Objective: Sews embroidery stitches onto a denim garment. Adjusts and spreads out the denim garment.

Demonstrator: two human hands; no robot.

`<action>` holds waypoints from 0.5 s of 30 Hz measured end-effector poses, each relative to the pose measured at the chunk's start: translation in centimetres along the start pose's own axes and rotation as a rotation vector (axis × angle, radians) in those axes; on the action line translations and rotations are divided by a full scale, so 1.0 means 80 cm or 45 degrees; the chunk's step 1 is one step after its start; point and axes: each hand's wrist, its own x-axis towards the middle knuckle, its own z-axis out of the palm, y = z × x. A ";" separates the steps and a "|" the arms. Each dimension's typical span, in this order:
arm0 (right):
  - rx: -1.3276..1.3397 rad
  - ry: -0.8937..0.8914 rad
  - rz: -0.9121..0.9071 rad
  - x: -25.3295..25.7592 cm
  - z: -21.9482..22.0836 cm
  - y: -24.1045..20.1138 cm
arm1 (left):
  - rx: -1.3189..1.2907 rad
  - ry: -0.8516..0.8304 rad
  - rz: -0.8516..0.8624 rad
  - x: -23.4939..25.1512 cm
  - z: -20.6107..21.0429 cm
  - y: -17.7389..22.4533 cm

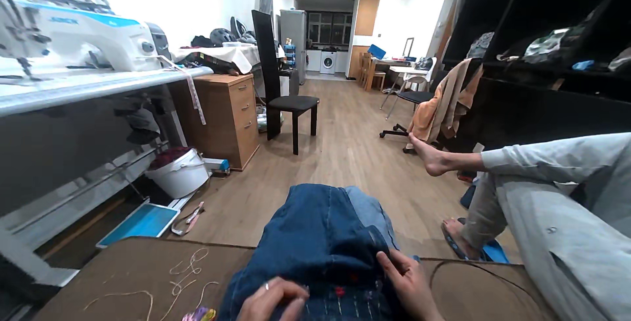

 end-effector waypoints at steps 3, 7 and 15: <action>0.067 0.014 -0.113 0.010 0.003 -0.003 | 0.604 0.184 0.102 0.073 0.020 -0.041; -0.007 0.038 -0.087 0.014 0.002 0.011 | 0.920 -0.339 -0.769 0.172 0.016 -0.059; -0.103 0.025 0.123 0.005 0.008 0.040 | 0.893 -0.445 -0.793 0.219 -0.007 -0.079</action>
